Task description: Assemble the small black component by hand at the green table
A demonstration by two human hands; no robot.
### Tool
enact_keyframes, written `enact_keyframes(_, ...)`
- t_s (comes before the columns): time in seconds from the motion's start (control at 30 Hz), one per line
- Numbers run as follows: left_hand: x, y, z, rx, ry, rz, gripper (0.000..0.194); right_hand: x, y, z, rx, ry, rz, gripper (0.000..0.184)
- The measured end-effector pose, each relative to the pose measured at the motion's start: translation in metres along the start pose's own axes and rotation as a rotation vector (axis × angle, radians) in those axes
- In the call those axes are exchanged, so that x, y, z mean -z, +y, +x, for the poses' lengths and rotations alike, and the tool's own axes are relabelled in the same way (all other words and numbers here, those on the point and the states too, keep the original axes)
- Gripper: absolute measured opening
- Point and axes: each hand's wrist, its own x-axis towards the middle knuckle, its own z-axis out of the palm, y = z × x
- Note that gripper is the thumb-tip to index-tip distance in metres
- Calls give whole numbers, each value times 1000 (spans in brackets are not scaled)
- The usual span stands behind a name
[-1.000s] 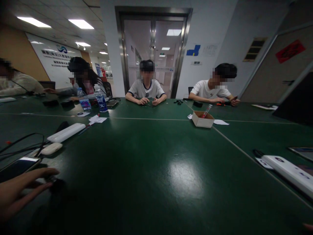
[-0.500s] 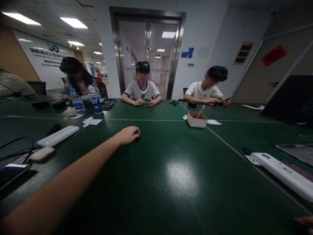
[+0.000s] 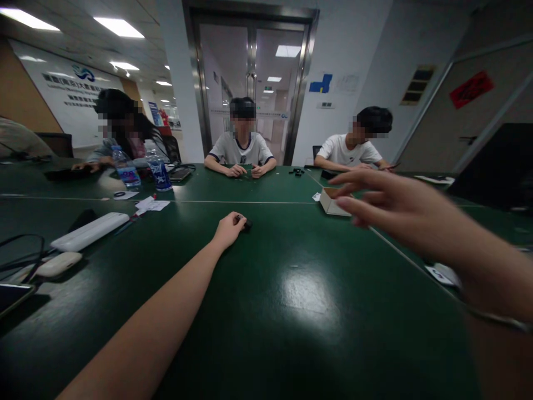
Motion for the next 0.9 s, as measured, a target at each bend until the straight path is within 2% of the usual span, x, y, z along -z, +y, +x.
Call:
enact_keyframes(0.07,-1,-8,6,32,24,-144,22,-45,-5,33,34,-193,64,18)
enact_keyframes(0.13,-1,-12,9,11,49,-227,21,-102,4,65,-13,-283,136,15)
enact_keyframes(0.23,1,-14,11,13,108,-300,19,-183,30,94,-162,-154,109,8)
enact_keyframes(0.27,1,-14,11,23,129,-322,18,-204,38,98,-225,-165,128,9)
enact_keyframes(0.3,2,-14,11,30,146,-345,17,-222,46,99,-285,-196,214,10)
enact_keyframes(0.37,1,-15,13,24,164,-402,16,-248,56,96,-365,-280,527,12)
enact_keyframes(0.43,0,-16,14,10,156,-467,15,-263,63,92,-358,-319,812,13)
enact_keyframes(0.5,1,-16,14,21,108,-544,17,-270,69,91,-302,-301,922,13)
enact_keyframes(0.6,5,-14,15,70,0,-643,23,-272,79,94,-236,-258,914,18)
enact_keyframes(0.67,7,-11,16,99,-32,-643,22,-273,84,96,-224,-220,912,21)
enact_keyframes(0.77,7,-7,17,108,0,-543,20,-272,86,96,-226,-168,924,23)
enact_keyframes(0.9,4,-2,14,108,37,-497,23,-268,86,94,-237,-180,1023,20)
